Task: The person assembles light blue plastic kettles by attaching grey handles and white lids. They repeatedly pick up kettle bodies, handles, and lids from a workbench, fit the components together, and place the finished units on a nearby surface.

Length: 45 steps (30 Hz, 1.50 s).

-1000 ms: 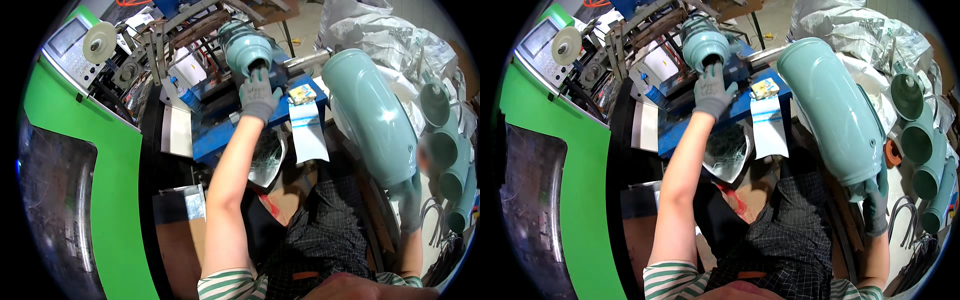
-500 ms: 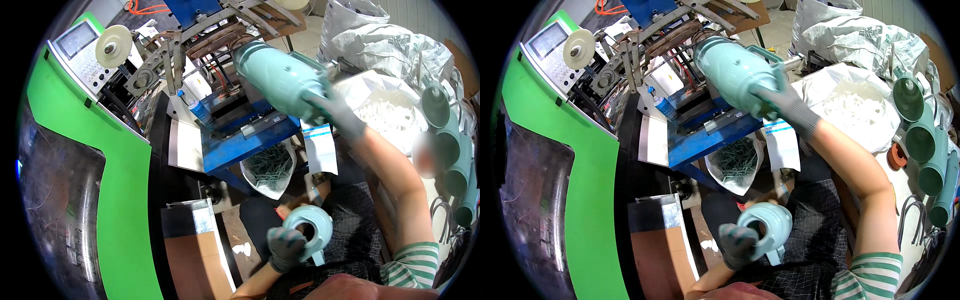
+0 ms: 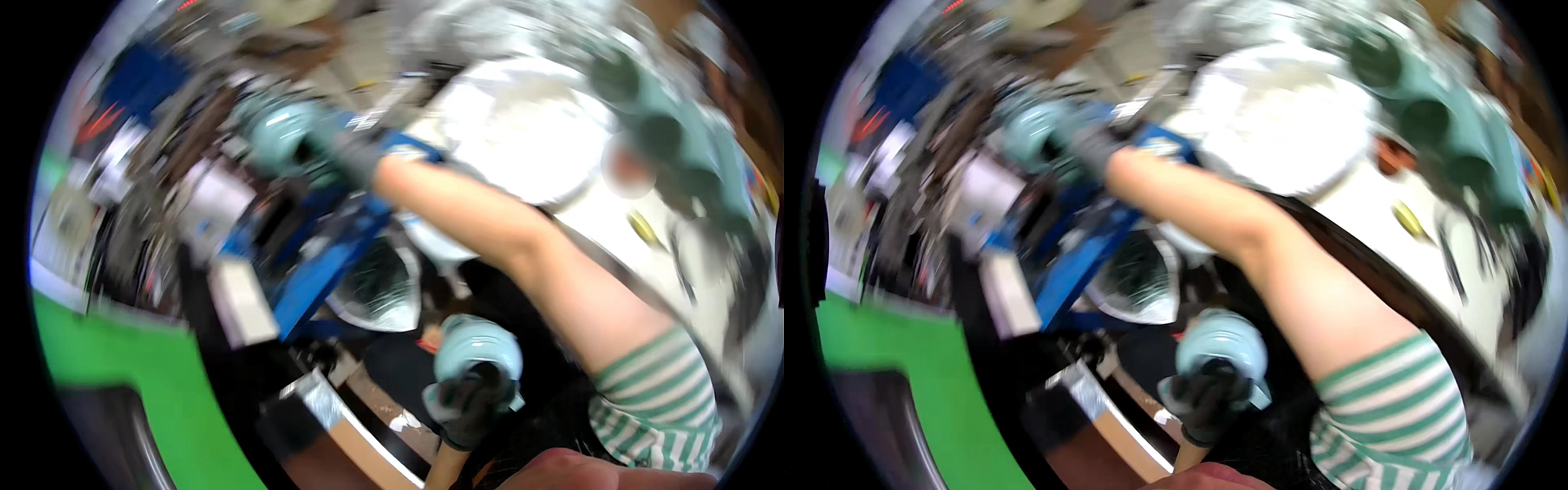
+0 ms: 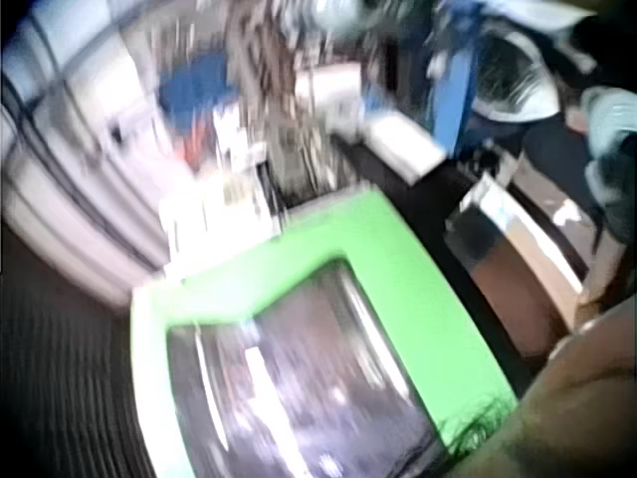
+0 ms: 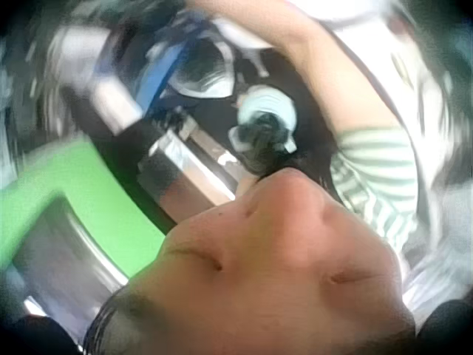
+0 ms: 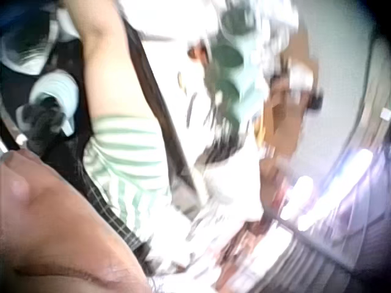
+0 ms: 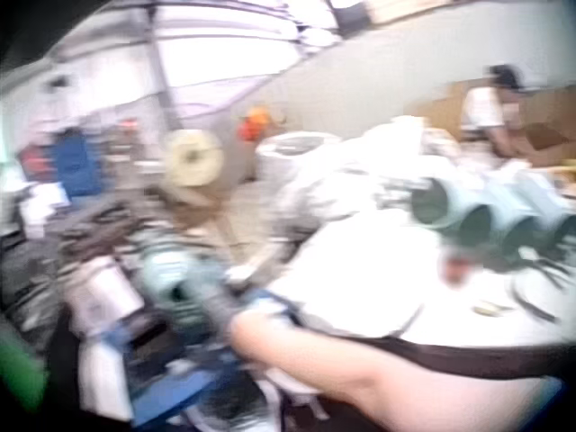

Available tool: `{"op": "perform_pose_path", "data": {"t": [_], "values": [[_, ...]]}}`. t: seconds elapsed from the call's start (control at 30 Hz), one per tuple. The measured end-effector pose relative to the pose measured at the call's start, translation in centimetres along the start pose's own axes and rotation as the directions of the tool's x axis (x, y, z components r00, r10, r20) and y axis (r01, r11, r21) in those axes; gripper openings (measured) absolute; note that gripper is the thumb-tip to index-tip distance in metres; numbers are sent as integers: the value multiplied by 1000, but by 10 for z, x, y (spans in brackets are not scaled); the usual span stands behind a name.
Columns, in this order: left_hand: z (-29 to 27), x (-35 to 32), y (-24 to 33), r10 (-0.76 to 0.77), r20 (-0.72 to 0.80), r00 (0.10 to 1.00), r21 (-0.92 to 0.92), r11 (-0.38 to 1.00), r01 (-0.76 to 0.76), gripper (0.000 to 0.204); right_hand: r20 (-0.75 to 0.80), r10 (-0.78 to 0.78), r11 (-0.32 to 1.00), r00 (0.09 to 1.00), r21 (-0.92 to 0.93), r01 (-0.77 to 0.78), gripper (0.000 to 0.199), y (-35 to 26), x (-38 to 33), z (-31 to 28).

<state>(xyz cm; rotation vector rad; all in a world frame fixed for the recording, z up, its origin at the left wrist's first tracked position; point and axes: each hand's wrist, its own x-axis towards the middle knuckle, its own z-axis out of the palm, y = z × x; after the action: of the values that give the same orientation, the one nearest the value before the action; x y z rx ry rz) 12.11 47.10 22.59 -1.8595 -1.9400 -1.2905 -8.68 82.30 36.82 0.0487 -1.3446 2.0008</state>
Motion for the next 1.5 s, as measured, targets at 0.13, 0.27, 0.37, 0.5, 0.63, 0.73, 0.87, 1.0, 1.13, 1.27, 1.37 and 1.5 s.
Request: {"op": "perform_pose_path", "data": {"t": [0.13,0.27,0.37,0.5,0.63,0.73,0.87,1.0,1.13,1.27,1.37,1.5], "values": [[-17,4,-16,18,104,994,271,961,-46,40,-39,-97,916,995,-395,74,70,1,-132,-26],[-20,40,-28,116,71,991,200,971,-128,38,-21,-224,397,974,-915,72,77,-66,-282,-144],[-25,38,-33,160,138,977,163,970,-181,37,-478,-421,324,771,-873,-365,54,-119,-386,-232],[-14,46,-27,202,146,968,143,964,-223,40,-564,-658,-230,499,-480,-846,46,-204,-510,-298],[0,48,-20,206,177,962,120,966,-229,44,-769,-476,-470,426,-186,-863,41,-204,-604,-318],[-1,42,-24,212,160,964,135,963,-234,42,-768,-538,-290,347,-218,-932,26,-199,-600,-330],[-3,34,-30,207,135,969,155,961,-227,44,-633,-673,-202,381,-339,-919,20,-200,-586,-329],[-1,27,-22,229,205,952,209,940,-271,44,-335,-767,-351,548,-496,-794,18,-207,-593,-311],[-13,6,-36,181,-13,983,84,980,-179,60,-47,-677,-468,734,-743,-479,21,-210,-516,-256],[-17,62,-42,-128,-199,972,108,983,151,69,39,-377,-45,925,-999,24,31,-176,-411,-146],[15,111,-52,-82,-261,962,60,993,101,76,305,-179,525,935,-774,353,35,-128,-369,-102],[-20,75,-101,-251,-212,945,-304,935,180,52,329,-139,667,934,-666,334,53,-96,-326,-64]]}}
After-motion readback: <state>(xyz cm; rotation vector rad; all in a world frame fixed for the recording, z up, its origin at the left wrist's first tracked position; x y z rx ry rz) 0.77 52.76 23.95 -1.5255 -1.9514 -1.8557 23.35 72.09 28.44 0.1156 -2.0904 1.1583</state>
